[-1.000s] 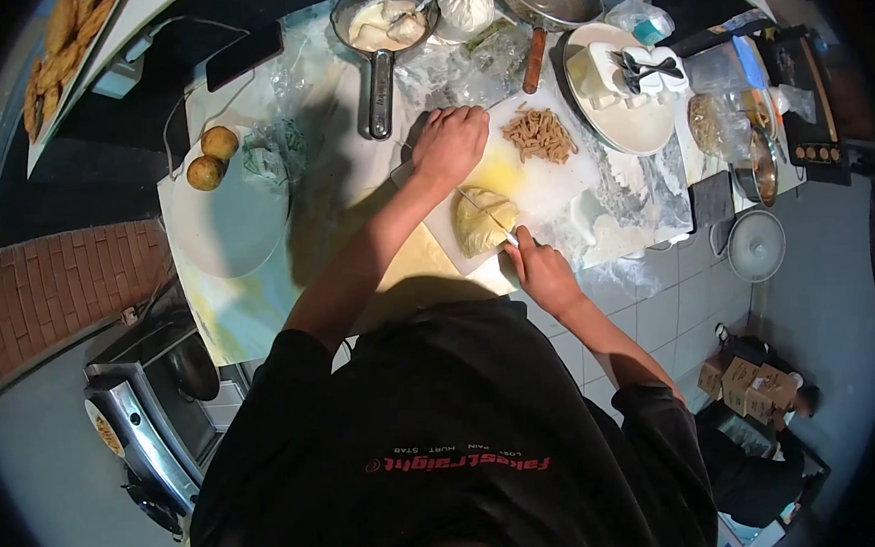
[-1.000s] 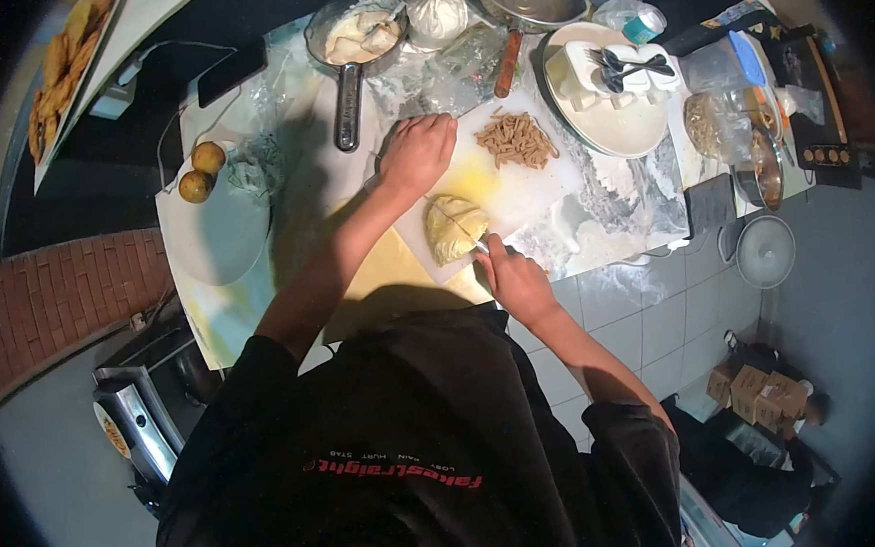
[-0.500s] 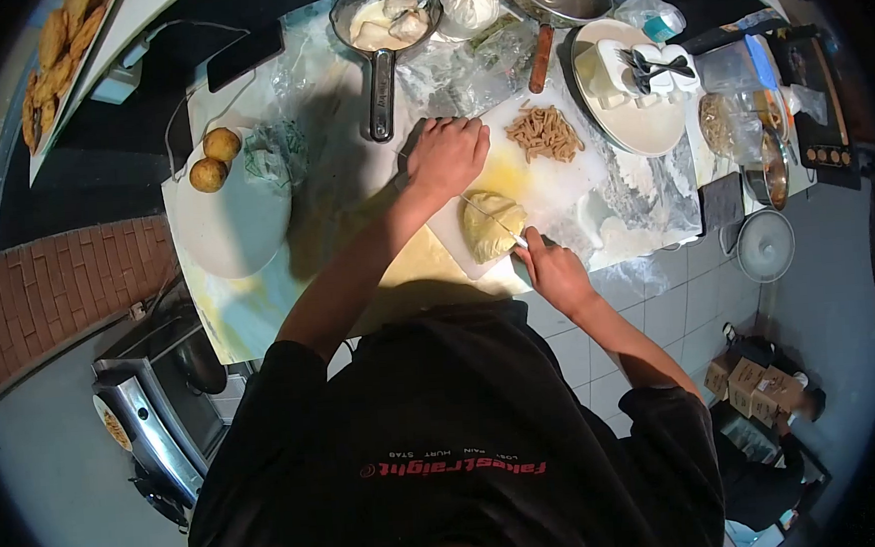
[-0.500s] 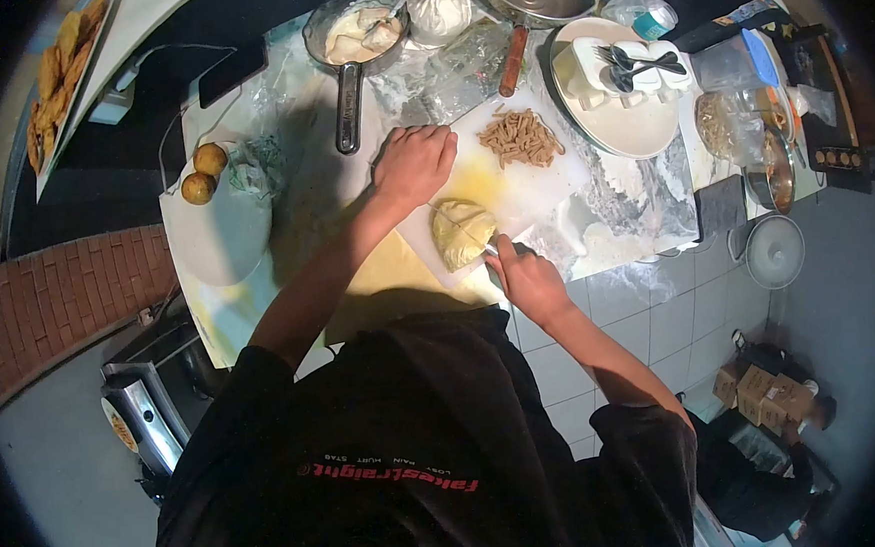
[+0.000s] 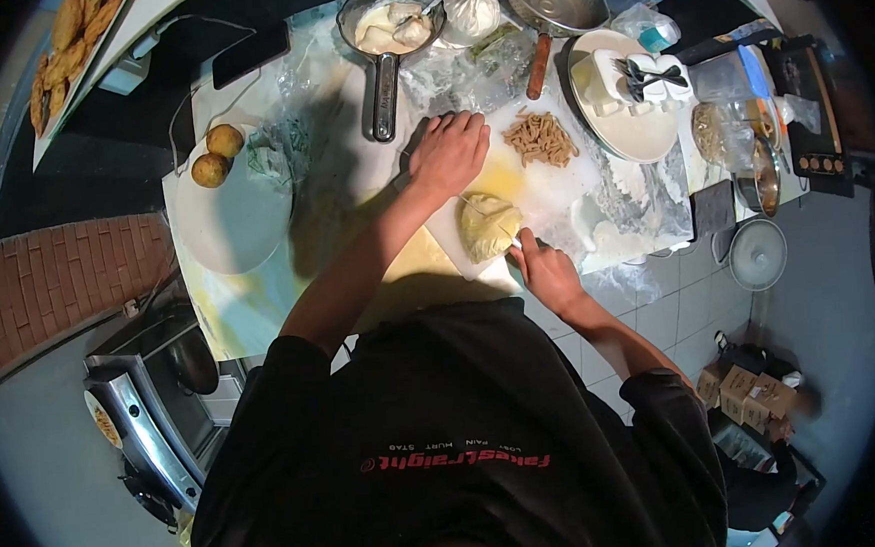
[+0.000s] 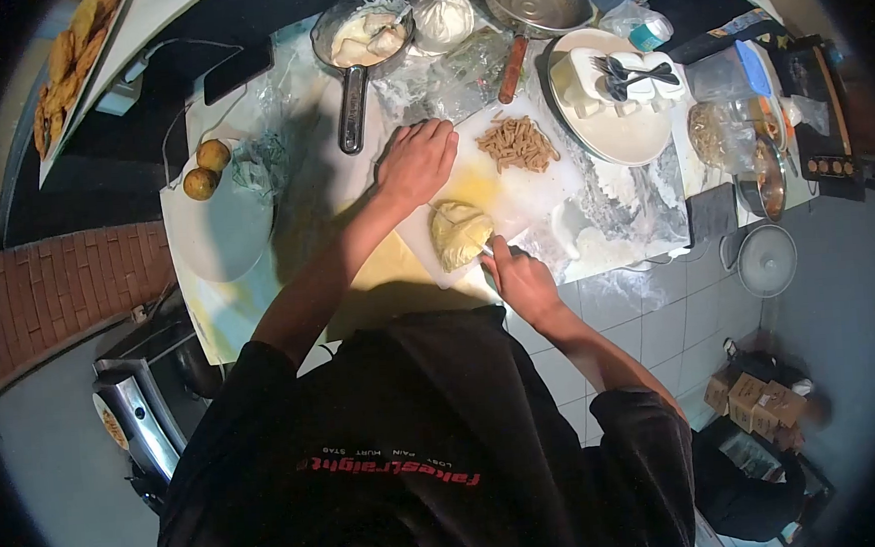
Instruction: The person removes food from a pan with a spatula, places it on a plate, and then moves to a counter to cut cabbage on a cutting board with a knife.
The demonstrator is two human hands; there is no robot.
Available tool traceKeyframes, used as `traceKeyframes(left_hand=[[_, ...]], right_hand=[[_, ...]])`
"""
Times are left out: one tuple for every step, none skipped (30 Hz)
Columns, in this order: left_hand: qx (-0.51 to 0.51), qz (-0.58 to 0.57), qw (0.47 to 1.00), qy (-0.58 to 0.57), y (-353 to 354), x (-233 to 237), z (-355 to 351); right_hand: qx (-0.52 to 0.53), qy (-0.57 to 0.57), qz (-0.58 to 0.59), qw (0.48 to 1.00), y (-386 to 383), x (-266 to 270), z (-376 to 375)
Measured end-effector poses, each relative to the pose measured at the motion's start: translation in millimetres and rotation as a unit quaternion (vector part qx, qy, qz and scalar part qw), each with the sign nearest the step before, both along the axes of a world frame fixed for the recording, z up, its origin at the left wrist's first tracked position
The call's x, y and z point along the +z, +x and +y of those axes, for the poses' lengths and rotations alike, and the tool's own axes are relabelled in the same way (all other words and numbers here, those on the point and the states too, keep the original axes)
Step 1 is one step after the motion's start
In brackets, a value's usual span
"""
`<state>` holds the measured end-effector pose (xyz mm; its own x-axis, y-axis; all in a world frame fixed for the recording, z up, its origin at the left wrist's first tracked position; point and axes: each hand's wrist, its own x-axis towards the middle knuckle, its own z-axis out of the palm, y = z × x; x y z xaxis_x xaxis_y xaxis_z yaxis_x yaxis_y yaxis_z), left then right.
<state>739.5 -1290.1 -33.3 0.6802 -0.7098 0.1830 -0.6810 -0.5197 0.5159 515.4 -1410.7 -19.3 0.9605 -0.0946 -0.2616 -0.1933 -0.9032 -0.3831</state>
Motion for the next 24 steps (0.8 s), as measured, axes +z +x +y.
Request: traceKeyframes(left_hand=[[0.004, -0.006, 1.0, -0.004, -1.8, -2.6, 0.7], [0.009, -0.015, 1.0, -0.01, -0.4, -4.3, 1.0], [0.01, -0.021, 1.0, -0.015, 0.7, -3.2, 2.8], [0.009, -0.031, 0.999, -0.011, 1.2, -3.2, 4.8], [0.007, -0.041, 0.999, -0.007, 1.8, -4.0, 5.7], [0.005, -0.042, 0.999, -0.007, 1.6, -1.3, 6.8], [0.001, -0.047, 0.999, 0.008, 1.2, 0.5, 8.6], [-0.003, -0.053, 0.998, 0.024, -0.1, 1.8, 11.2], [-0.004, -0.051, 0.998, 0.028, -1.9, -0.1, 13.0], [0.003, -0.04, 0.999, 0.03, -3.2, -1.8, 12.9], [0.01, -0.028, 0.999, 0.032, -4.4, -3.6, 11.8], [0.007, -0.026, 0.999, 0.034, -5.4, -4.8, 10.5], [0.007, -0.021, 0.999, 0.027, -5.9, -5.9, 9.5], [0.008, -0.017, 1.0, 0.02, -5.4, -7.0, 8.9], [0.006, -0.014, 1.0, 0.023, -4.6, -8.4, 8.6], [-0.004, -0.017, 1.0, 0.009, -3.6, -9.7, 8.0], [-0.015, -0.021, 1.0, -0.007, -2.4, -10.7, 6.3], [-0.018, -0.02, 1.0, -0.007, -1.5, -9.8, 5.4], [-0.016, -0.039, 0.999, -0.014, -1.2, -8.8, 5.5], [-0.011, -0.058, 0.998, -0.023, -2.3, -7.4, 6.1], [-0.01, -0.057, 0.998, -0.025, -6.6, -6.2, 8.0], [-0.014, -0.073, 0.997, -0.032, -8.6, -3.8, 9.7], [-0.014, -0.093, 0.995, -0.038, -4.4, -1.8, 11.6], [-0.011, -0.093, 0.995, -0.036, -2.4, -3.1, 13.1]], right_hand=[[-0.003, 0.007, -0.008, 1.0, -1.9, 1.0, 0.9], [-0.002, 0.002, -0.013, 1.0, -1.5, 3.0, 0.5], [0.001, -0.001, -0.003, 1.0, -0.7, 5.2, 0.6], [0.002, -0.002, 0.008, 1.0, -0.7, 7.2, 0.7], [0.001, -0.004, 0.005, 1.0, 0.2, 8.8, -0.5], [0.003, 0.005, 0.006, 1.0, 0.9, 11.0, -1.4], [0.006, 0.017, 0.009, 1.0, 0.8, 12.6, -1.5], [0.005, 0.02, 0.011, 1.0, 0.7, 14.0, -1.2], [0.011, 0.017, 0.007, 1.0, 1.4, 15.3, -1.6], [0.015, 0.013, 0.002, 1.0, 2.1, 14.9, -2.1], [0.017, 0.005, 0.003, 1.0, 1.9, 13.4, -2.2], [0.014, 0.007, 0.005, 1.0, 1.4, 12.7, -2.3], [0.017, -0.002, 0.003, 1.0, 1.7, 12.2, -2.3], [0.02, -0.01, 0.001, 1.0, 2.5, 11.6, -2.5], [0.018, -0.007, 0.004, 1.0, 2.2, 9.9, -2.6], [0.023, -0.012, -0.004, 1.0, 1.2, 7.5, -3.2], [0.028, -0.02, -0.012, 0.999, 0.8, 5.4, -4.0], [0.025, -0.02, -0.011, 0.999, 1.0, 4.0, -4.1], [0.026, -0.023, -0.014, 0.999, 1.2, 3.0, -3.9], [0.029, -0.026, -0.017, 0.999, 0.6, 2.1, -3.7], [0.03, -0.028, -0.016, 0.999, -3.4, 0.3, -2.3], [0.025, -0.027, -0.015, 0.999, -5.6, -3.0, -1.6], [0.022, -0.025, -0.017, 0.999, -0.5, -7.7, -2.1], [0.025, -0.024, -0.017, 0.999, 0.5, -10.1, -0.3]])
